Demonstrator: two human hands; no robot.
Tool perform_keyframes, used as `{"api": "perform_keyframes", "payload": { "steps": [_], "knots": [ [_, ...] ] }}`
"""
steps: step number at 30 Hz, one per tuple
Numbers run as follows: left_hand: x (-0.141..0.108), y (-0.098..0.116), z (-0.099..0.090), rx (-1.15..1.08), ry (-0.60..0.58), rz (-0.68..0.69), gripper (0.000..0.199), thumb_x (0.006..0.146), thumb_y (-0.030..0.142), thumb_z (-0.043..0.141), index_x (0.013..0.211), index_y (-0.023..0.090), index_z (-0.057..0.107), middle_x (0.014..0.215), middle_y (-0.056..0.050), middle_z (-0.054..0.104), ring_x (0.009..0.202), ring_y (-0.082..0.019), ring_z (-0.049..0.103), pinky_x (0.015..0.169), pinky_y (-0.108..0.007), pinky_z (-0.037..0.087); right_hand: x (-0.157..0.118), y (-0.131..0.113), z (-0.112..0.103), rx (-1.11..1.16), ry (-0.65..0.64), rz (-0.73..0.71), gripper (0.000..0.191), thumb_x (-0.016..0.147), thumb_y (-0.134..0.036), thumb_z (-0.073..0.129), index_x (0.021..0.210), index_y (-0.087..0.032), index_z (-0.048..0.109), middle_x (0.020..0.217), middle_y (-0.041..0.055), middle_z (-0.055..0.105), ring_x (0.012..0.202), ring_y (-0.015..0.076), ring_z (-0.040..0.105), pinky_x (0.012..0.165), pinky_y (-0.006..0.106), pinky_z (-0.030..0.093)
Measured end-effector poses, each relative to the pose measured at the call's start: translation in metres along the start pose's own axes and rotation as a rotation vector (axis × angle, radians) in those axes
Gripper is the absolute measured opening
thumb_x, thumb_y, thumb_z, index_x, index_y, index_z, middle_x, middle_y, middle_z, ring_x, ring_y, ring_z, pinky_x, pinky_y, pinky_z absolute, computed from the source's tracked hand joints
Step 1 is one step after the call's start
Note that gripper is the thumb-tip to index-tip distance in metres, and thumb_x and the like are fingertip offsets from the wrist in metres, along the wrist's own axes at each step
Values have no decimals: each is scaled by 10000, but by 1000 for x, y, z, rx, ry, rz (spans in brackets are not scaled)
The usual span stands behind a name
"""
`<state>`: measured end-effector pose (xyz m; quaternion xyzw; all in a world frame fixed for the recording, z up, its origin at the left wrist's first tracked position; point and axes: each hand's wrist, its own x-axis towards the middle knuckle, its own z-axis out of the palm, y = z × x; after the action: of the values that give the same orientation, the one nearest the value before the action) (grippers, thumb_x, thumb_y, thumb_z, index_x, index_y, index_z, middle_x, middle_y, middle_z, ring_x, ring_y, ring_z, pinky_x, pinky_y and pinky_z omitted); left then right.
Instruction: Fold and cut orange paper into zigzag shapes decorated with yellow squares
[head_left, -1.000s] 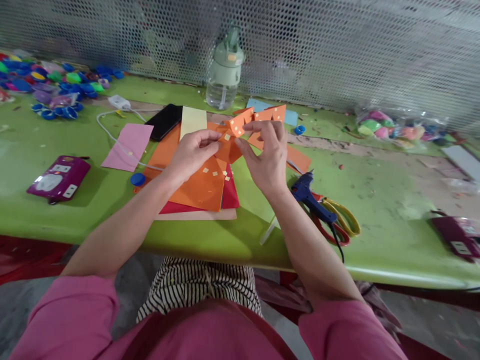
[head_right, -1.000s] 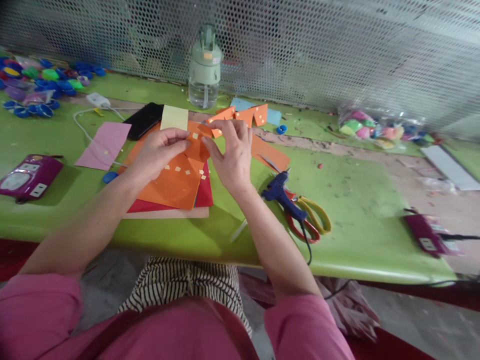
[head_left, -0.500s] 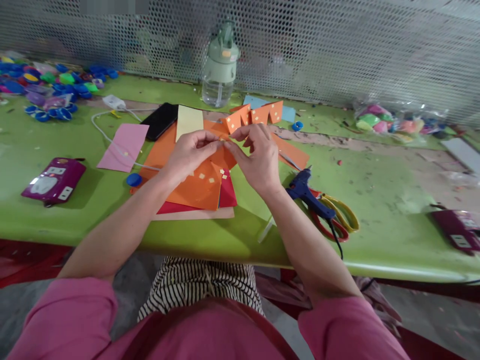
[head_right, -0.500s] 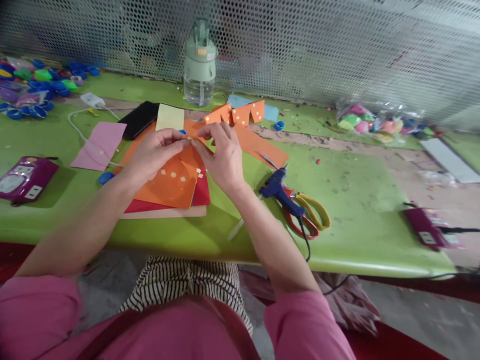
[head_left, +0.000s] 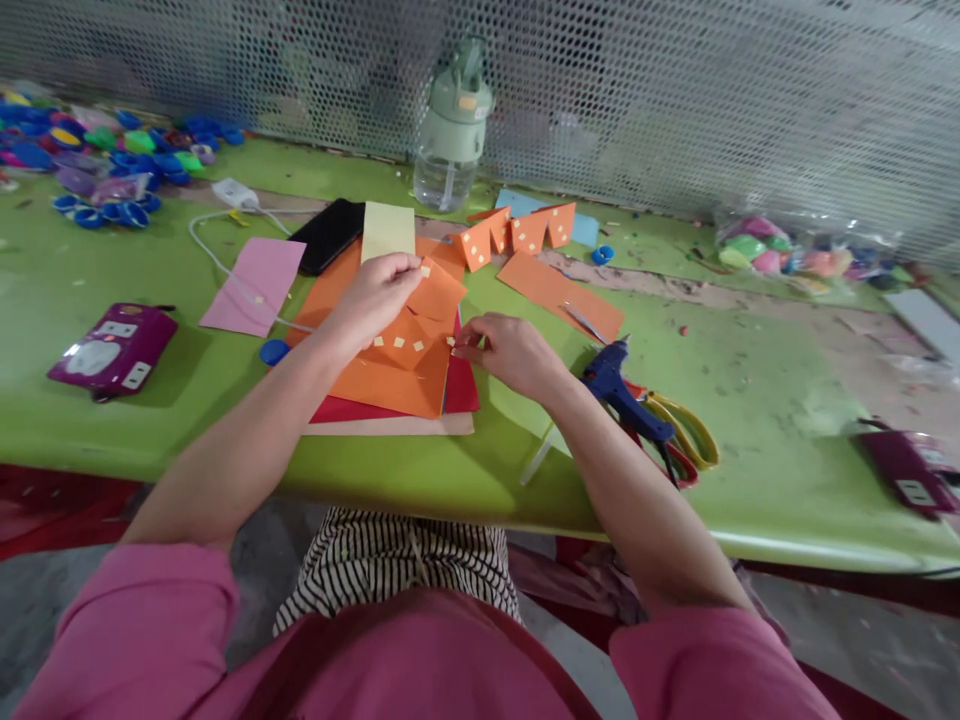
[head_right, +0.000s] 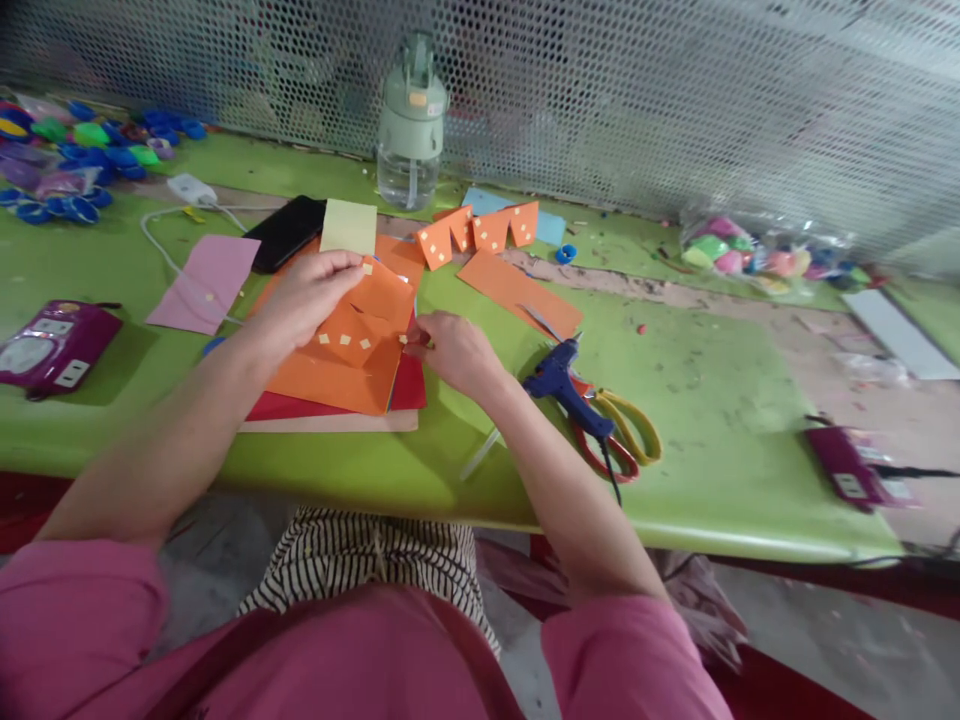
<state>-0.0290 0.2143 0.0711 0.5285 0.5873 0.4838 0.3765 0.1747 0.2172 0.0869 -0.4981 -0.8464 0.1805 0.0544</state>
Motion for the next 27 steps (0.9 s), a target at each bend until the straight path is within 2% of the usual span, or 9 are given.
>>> {"api": "perform_keyframes", "payload": {
  "steps": [2,5,8,13,16,19,21,24,27],
  "knots": [
    [-1,2,0,-2,-17,-67,104,847,255,590,816,238,687,526,54,403,504,-127,403,552,-267,354,-17,8,-9,-106,56,34,172,895,-333,633,995,-215,707,1040,88,738,861,229,660,721,335,454],
    [1,3,1,-87,-47,-111,114,821,193,594,819,237,700,605,30,555,578,-140,515,602,-267,417,-52,34,-28,-307,199,204,401,884,-325,587,1257,-179,607,1261,199,663,1117,373,613,879,488,463],
    [3,3,3,-187,-57,-118,129,772,129,615,768,231,695,737,3,670,723,-150,608,690,-256,475,-82,59,-39,-415,33,429,504,878,-413,539,1304,-144,558,1187,239,687,1037,423,647,797,518,488],
    [-1,8,6,-346,-257,-192,205,736,71,569,811,214,696,736,2,688,690,-139,642,688,-262,527,-103,69,-45,-361,-13,490,613,905,-393,463,1441,-96,443,1309,306,614,1145,416,630,876,482,464],
    [-4,11,5,-395,-302,-201,254,709,23,552,819,201,695,750,5,699,671,-127,649,690,-262,542,-110,72,-48,-328,-103,541,580,897,-360,459,1418,-107,467,1232,317,647,1105,412,647,869,469,454],
    [-3,10,3,-377,-299,-181,275,713,19,555,850,205,704,781,6,711,695,-126,656,719,-275,558,-117,79,-49,-332,-143,551,538,857,-280,496,1372,-122,506,1257,315,641,1133,416,636,882,473,451],
    [-1,8,2,-359,-286,-149,276,718,26,575,872,212,709,807,9,715,745,-132,669,776,-291,565,-121,83,-48,-358,-100,504,477,850,-259,499,1310,-149,556,1254,303,647,1171,416,617,907,479,444],
    [0,7,1,-332,-285,-130,262,725,40,615,899,212,708,810,7,707,803,-147,680,824,-302,553,-124,86,-51,-338,-13,489,343,852,-293,505,1160,-215,633,1176,268,680,1117,406,634,888,488,458],
    [-3,12,-2,-286,-332,-195,277,760,64,624,993,200,687,772,6,679,753,-147,666,775,-295,537,-121,88,-56,-113,176,578,299,767,-326,588,1045,-235,649,1075,192,717,1002,364,660,879,499,476]
  ]
}}
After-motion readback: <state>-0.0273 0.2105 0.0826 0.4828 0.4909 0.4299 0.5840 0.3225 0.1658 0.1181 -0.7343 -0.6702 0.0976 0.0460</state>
